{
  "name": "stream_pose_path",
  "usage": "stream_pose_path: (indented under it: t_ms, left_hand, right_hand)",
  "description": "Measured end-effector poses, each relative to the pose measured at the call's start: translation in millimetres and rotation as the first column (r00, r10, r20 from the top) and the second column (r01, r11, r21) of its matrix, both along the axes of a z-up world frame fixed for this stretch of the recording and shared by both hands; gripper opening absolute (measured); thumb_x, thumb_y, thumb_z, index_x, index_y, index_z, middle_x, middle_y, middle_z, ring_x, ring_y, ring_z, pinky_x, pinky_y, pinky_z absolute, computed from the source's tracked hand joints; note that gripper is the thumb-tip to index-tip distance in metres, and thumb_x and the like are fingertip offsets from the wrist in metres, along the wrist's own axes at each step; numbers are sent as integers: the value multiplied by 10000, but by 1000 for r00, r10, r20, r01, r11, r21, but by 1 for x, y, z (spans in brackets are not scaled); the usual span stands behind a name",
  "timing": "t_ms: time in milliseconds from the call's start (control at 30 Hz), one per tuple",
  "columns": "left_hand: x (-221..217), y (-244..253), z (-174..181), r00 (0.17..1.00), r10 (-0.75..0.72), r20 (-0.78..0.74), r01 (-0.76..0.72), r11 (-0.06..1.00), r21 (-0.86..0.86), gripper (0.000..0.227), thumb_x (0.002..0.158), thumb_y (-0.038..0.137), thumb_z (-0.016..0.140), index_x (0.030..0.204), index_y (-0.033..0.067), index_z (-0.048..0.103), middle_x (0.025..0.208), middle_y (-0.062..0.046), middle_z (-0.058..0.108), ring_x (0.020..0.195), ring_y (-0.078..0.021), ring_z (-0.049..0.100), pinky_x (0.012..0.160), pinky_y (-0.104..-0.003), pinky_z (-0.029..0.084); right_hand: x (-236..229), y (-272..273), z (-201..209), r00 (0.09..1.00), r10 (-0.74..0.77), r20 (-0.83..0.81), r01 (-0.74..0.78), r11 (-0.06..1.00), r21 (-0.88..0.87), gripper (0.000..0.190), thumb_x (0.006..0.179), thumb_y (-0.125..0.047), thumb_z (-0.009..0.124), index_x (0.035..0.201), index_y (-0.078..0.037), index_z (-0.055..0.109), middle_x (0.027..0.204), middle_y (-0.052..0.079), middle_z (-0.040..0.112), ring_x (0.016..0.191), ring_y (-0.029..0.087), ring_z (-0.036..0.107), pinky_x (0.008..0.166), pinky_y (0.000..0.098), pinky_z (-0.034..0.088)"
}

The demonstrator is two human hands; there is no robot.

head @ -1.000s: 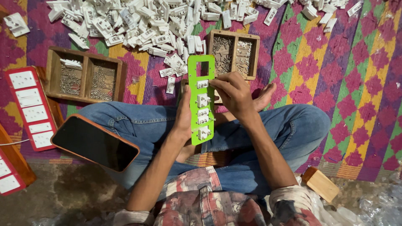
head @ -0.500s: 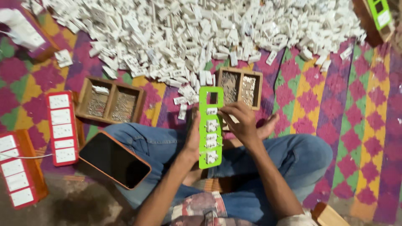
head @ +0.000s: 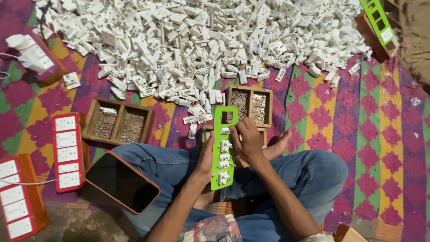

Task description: The person sits on the floor and assembles white electrical socket modules into a green plastic strip. They pick up small metal screws from a wooden tray and insert them into the modules, then tighten them by hand. The person repeats this process for multiple modules along the strip.

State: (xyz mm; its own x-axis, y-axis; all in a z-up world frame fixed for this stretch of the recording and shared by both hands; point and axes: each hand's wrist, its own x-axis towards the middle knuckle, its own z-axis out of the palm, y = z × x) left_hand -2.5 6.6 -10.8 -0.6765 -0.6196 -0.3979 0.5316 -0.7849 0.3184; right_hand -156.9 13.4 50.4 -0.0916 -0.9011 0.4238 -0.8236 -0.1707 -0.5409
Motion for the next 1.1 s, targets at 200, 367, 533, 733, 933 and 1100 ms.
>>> stream_pose_path:
  t_ms: [200, 367, 533, 733, 933, 1100]
  left_hand:
    - [-1, 0, 3, 999, -46, 29, 47, 998, -36, 610, 1046, 572, 411, 1336, 65, 584, 1034, -108, 730, 864, -240, 747, 703, -364, 629]
    - [-1, -2, -3, 996, -33, -87, 38, 997, 60, 687, 1042, 652, 385, 1327, 63, 593, 1053, -106, 734, 828, -214, 741, 675, -371, 628]
    - [7, -9, -2, 982, 29, -189, -11, 996, 92, 705, 1020, 695, 392, 1320, 89, 593, 1031, -101, 721, 815, -222, 744, 684, -380, 633]
    - [7, -6, 14, 994, 19, -105, -14, 999, 50, 757, 983, 702, 377, 1365, 79, 574, 1065, -114, 730, 834, -247, 749, 679, -381, 634]
    - [7, -7, 16, 994, 23, -108, -16, 998, 65, 767, 1008, 711, 389, 1381, 64, 559, 1078, -118, 717, 861, -242, 745, 690, -374, 629]
    - [7, -6, 16, 992, 11, -122, -6, 999, 45, 731, 1002, 691, 406, 1364, 74, 560, 1048, -101, 702, 849, -240, 738, 689, -392, 634]
  right_hand:
    - [-6, -1, -3, 999, -54, 2, 54, 998, 41, 270, 925, -158, 748, 737, -32, 603, 737, 111, 491, 726, 301, 515, 632, 434, 420]
    - [-11, -4, 0, 909, 12, 417, -21, 1000, 16, 213, 905, -138, 733, 919, 27, 600, 1015, 135, 563, 962, 254, 586, 790, 348, 503]
    - [-15, -1, -12, 872, 145, 467, -211, 973, 91, 280, 890, -84, 759, 1138, 44, 733, 1240, 186, 680, 1186, 265, 629, 1001, 361, 492]
    - [-20, 3, -36, 654, -56, 754, -193, 952, 238, 204, 887, -102, 841, 1019, 1, 726, 1083, 115, 768, 949, 170, 758, 849, 300, 641]
    - [-26, 7, -26, 744, 75, 663, -260, 948, 184, 286, 934, -35, 771, 1197, 53, 699, 1141, 145, 738, 979, 138, 704, 844, 280, 586]
    - [-22, 1, -22, 472, 94, 876, -310, 948, 66, 239, 982, -37, 784, 992, -35, 546, 1128, 127, 749, 999, 128, 747, 821, 256, 617]
